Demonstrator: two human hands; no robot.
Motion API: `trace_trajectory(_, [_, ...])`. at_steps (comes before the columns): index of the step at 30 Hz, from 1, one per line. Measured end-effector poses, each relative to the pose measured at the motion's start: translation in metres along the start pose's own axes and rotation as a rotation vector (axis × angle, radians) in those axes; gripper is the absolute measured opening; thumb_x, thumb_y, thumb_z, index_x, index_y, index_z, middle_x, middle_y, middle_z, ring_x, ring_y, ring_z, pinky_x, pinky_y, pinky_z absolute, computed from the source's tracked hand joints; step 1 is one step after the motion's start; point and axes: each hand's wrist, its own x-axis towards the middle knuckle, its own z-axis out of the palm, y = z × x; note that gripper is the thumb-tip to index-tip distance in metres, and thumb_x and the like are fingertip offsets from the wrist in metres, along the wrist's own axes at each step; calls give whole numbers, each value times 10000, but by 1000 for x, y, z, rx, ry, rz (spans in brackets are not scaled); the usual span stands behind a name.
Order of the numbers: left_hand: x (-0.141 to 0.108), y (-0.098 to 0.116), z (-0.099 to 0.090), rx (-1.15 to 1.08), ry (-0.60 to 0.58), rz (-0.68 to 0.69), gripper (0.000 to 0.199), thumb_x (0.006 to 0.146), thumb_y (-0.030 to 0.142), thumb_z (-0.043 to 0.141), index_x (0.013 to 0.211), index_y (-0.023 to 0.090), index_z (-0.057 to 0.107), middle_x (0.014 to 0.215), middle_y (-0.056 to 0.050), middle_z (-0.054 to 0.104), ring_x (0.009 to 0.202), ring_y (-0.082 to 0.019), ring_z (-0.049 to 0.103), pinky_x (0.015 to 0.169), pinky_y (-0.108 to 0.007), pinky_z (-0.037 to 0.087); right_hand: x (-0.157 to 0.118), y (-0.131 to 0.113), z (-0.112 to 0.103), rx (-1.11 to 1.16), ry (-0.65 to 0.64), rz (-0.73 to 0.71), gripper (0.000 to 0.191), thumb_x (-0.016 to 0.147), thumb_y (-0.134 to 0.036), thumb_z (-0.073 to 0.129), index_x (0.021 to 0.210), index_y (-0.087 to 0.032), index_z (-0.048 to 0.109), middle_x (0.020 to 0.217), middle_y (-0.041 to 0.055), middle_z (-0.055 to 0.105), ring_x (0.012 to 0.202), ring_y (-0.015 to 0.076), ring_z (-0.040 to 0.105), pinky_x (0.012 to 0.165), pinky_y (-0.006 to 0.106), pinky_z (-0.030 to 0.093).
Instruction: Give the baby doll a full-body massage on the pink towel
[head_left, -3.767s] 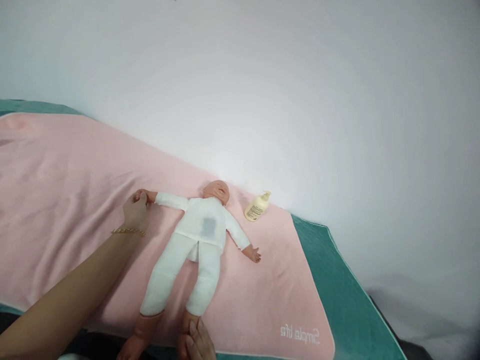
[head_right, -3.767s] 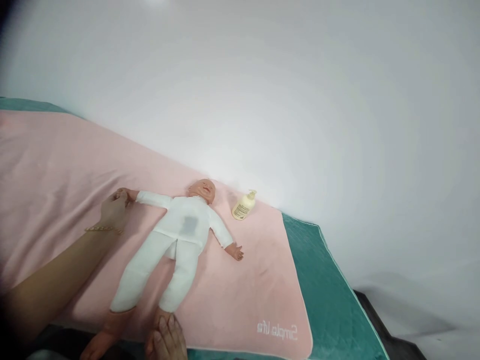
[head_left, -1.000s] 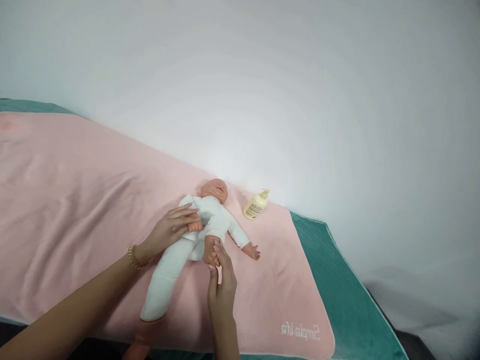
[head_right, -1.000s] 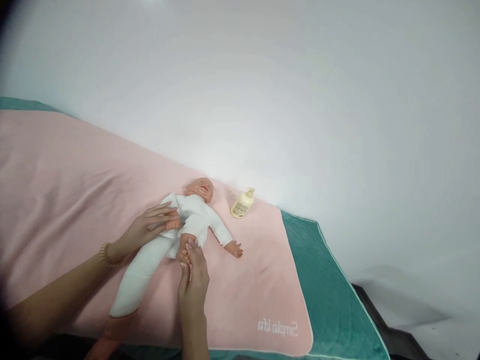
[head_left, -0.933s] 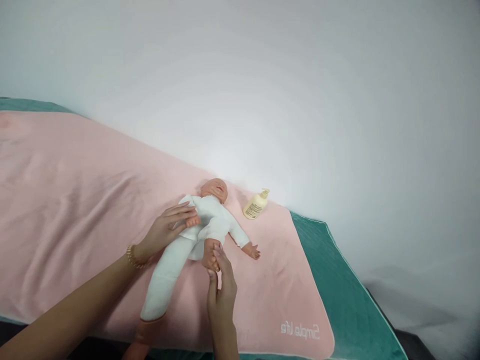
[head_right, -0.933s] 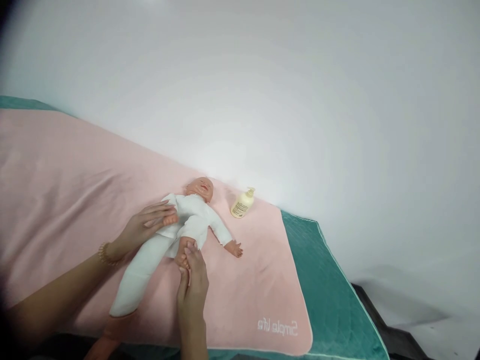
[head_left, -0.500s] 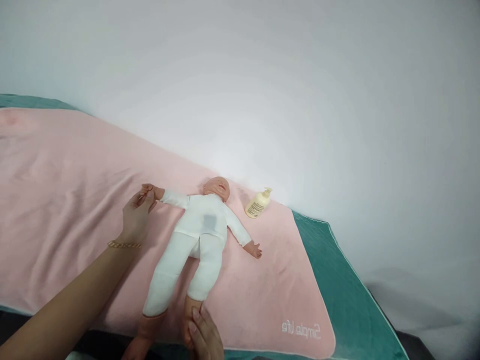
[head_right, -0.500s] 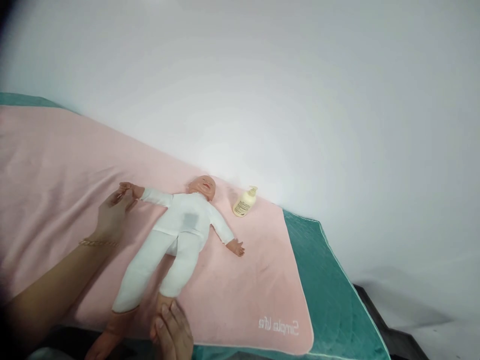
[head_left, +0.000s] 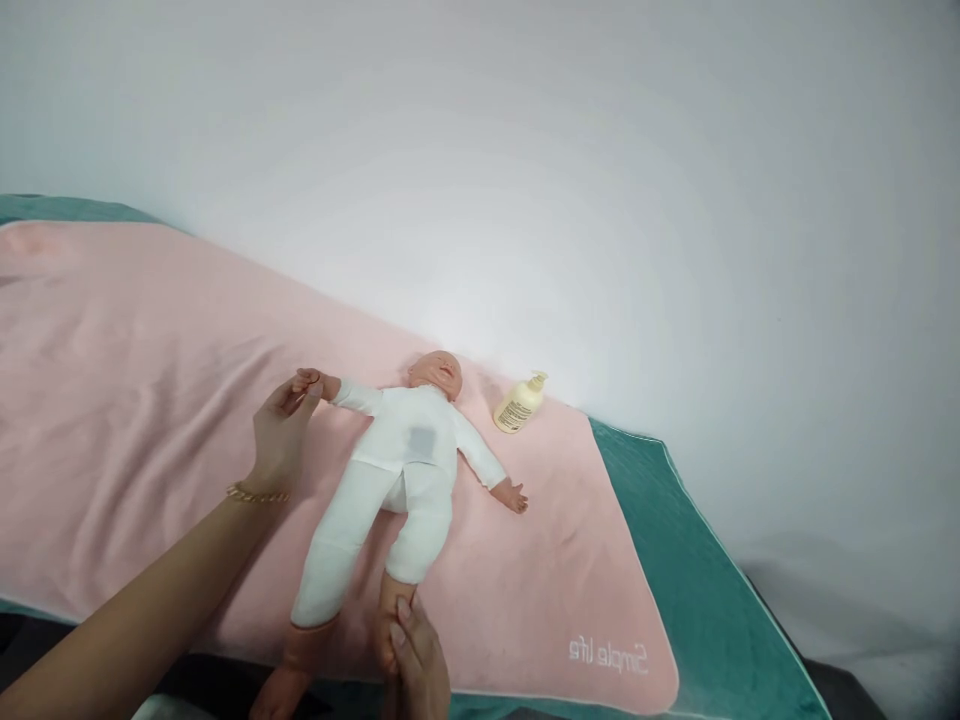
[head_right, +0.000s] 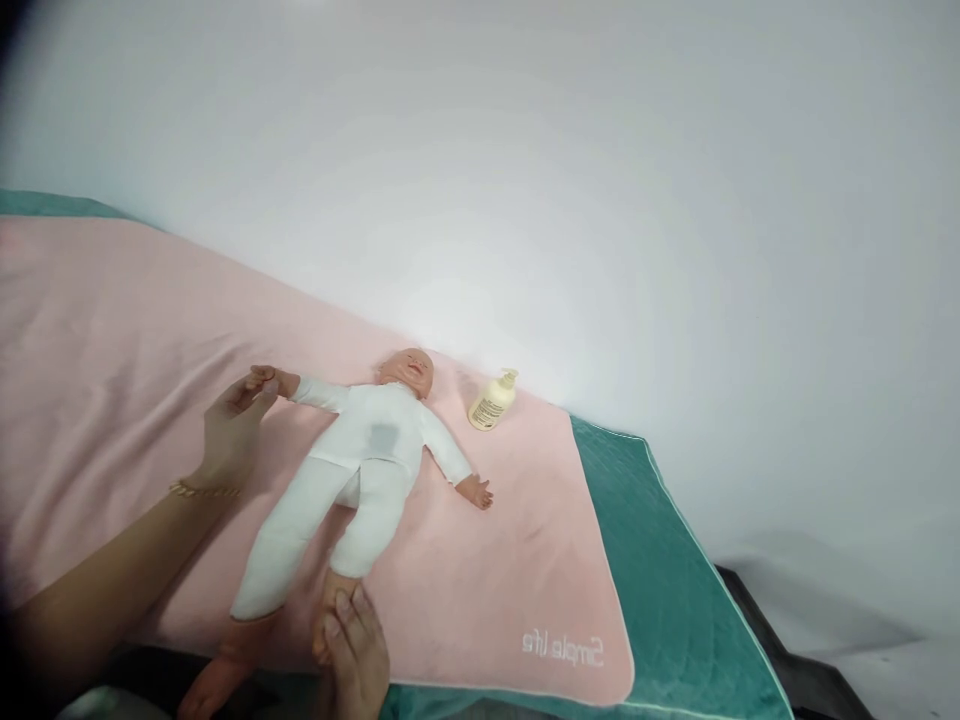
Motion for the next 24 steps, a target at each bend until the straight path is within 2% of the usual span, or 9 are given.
trace_trajectory(3, [-14,7,7,61,-129,164,343,827,375,708,1148,257,693,1232,-36,686,1170,-240,627,1065,-406,476,34,3,-6,-11,14,0,408,1014,-212,390,1409,-229,488,1149,104,729,1145,249,659,869,406,624])
trace_trajectory(7, [-29,10,11,274,-395,273,384,820,432,707,1174,281,699,1290,-28,663,1271,-262,560,1116,-416,420,79,12,-2,-20,-25,11,422,995,-144,385,1399,-223,479,1244,106,686,1235,233,603,926,425,603])
trace_trajectory(10, [-29,3,12,370,-622,425,356,851,487,650,1142,293,718,1287,-27,667,1357,-264,475,1163,-440,347,107,18,5,7,-53,67,422,976,-116,417,1379,-211,496,1261,102,677,1242,225,600,1005,447,553])
trace_trajectory(14, [-18,-11,14,476,-864,598,368,876,490,599,1165,292,712,1263,-37,679,1352,-270,482,1171,-486,305,134,22,11,65,-65,107,419,972,-139,453,1378,-220,512,1248,80,687,1234,203,608,1063,447,502])
trace_trajectory(17, [-14,-14,14,502,-908,642,366,890,474,577,1187,301,702,1274,-30,672,1355,-263,478,1168,-487,304,143,23,11,84,-87,159,405,980,-168,453,1376,-220,523,1263,82,678,1232,201,610,1077,452,488])
trace_trajectory(20, [-17,-9,13,459,-874,623,347,887,463,593,1173,304,708,1269,-18,676,1343,-254,493,1172,-469,311,142,21,7,94,-106,190,396,985,-176,446,1373,-211,523,1286,93,662,1237,208,606,1078,458,487])
trace_trajectory(22, [-21,-4,12,404,-797,550,337,867,466,627,1141,294,722,1260,-19,682,1325,-257,513,1166,-452,335,136,18,1,95,-111,171,403,980,-156,449,1374,-212,514,1279,90,665,1245,209,600,1076,462,490])
trace_trajectory(24, [-24,3,9,361,-663,407,347,840,467,669,1133,291,727,1274,-17,675,1301,-265,536,1144,-435,381,127,13,-6,87,-114,137,421,969,-130,459,1380,-216,496,1270,84,671,1250,210,596,1069,467,497])
